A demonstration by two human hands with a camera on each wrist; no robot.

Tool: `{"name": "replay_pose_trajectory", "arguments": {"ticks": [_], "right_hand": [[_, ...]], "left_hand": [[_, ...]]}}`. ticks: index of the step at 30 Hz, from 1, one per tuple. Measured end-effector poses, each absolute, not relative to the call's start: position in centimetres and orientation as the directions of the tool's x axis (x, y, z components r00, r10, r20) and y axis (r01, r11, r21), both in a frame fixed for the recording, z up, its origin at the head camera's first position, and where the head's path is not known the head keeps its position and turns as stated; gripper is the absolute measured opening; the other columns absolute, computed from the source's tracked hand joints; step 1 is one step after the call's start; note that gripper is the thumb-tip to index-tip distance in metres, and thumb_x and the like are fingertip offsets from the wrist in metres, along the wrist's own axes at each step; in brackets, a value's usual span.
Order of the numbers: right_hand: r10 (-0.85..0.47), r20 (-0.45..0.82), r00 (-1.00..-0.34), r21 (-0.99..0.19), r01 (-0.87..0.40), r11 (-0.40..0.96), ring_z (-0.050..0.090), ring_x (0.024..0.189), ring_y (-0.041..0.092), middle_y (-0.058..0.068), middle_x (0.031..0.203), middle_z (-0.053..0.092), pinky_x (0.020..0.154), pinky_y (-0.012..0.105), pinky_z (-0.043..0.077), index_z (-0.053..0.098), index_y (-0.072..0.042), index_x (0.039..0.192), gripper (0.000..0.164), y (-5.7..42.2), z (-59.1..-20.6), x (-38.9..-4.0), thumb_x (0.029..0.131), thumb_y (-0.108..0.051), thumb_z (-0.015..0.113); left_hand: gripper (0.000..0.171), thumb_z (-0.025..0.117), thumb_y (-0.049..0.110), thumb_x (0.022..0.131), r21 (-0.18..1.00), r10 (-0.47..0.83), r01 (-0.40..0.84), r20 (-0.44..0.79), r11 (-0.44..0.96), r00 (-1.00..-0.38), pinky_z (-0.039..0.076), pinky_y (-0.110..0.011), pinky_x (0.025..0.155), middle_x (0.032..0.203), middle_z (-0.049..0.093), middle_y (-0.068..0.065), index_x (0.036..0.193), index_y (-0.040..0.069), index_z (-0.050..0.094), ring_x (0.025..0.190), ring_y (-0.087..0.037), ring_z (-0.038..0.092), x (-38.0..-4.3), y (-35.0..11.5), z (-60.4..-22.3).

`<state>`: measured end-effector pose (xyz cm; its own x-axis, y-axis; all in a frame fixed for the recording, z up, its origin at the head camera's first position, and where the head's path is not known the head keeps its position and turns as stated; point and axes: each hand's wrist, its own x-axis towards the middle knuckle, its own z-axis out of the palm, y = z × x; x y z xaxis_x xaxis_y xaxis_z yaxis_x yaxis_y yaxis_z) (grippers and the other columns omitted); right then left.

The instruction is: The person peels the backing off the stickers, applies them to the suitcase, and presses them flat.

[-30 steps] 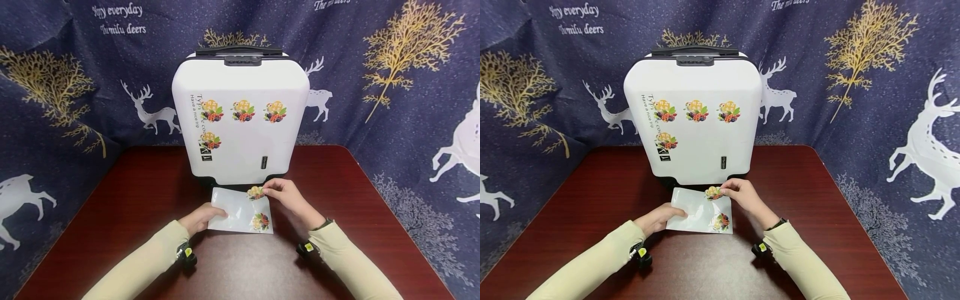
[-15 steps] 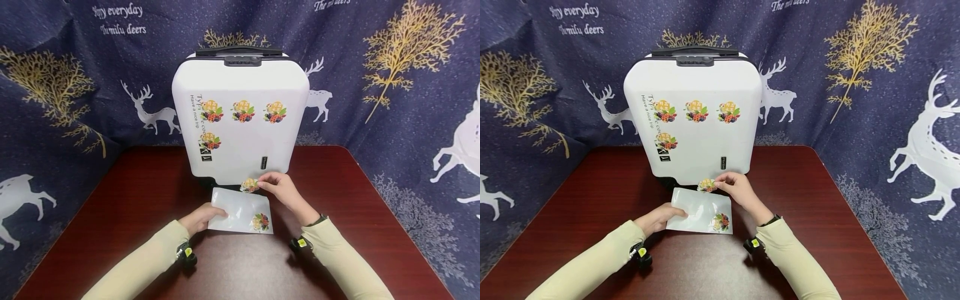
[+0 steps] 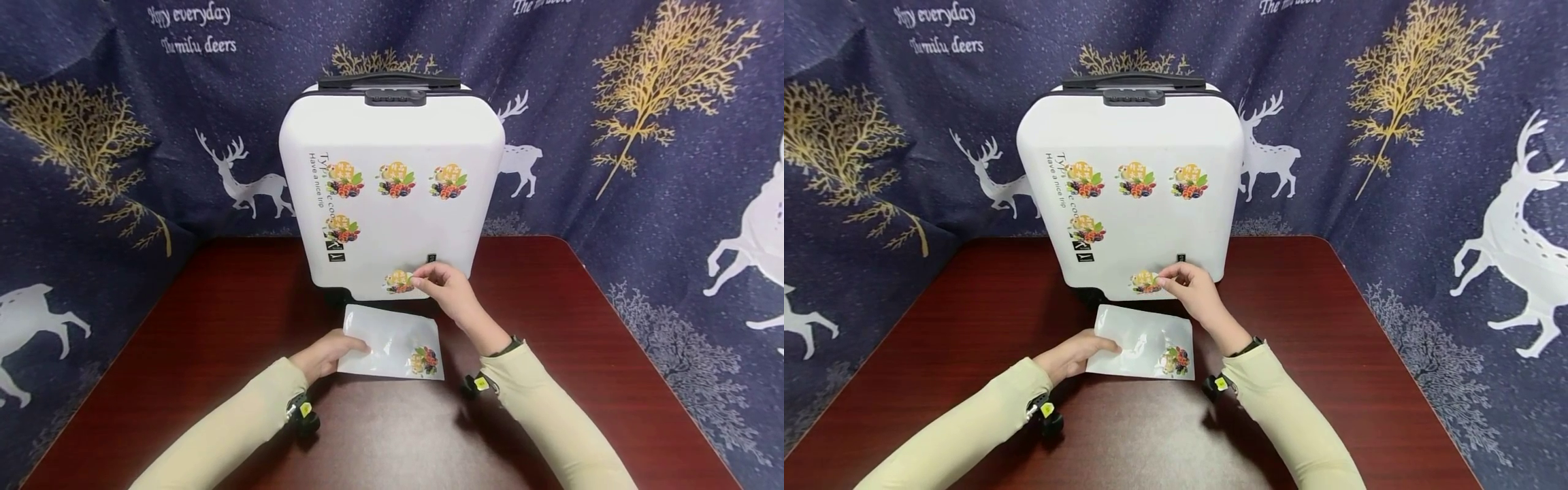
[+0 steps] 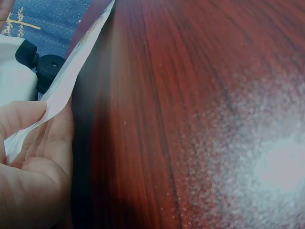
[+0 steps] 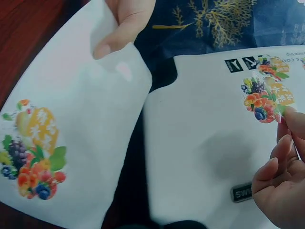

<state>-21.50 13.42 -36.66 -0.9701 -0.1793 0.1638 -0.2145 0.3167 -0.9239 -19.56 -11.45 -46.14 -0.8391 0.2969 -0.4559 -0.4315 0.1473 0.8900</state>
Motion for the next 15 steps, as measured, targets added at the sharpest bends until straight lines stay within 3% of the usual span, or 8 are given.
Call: {"name": "replay_pose_trajectory", "arguments": {"ticks": [6, 15], "right_hand": [[-0.17, 0.203, -0.964, -0.925, -0.246, 0.288, 0.057, 0.086, 0.008, -0.014, 0.089, 0.066, 0.078, 0.023, 0.047, 0.07, 0.004, 0.109, 0.02, 13.2, -35.8, -21.9, 0.097, -0.013, 0.069], [-0.114, 0.239, -0.964, -0.93, -0.261, 0.259, 0.06, 0.088, 0.005, -0.013, 0.09, 0.07, 0.08, 0.022, 0.05, 0.073, 0.002, 0.108, 0.021, 12.8, -34.5, -22.7, 0.096, -0.016, 0.071]], "left_hand": [[0.048, 0.063, 0.0, 0.085, 0.893, 0.303, -0.425, -0.451, 0.151, -0.84, 0.062, -0.034, 0.086, 0.105, 0.07, -0.01, 0.131, -0.009, 0.053, 0.088, -0.015, 0.068, -19.6, -11.5, -46.2], [0.044, 0.063, 0.0, 0.085, 0.891, 0.285, -0.419, -0.453, 0.173, -0.845, 0.062, -0.033, 0.084, 0.103, 0.07, -0.009, 0.128, -0.008, 0.055, 0.087, -0.015, 0.068, -19.5, -11.5, -46.1]]}}
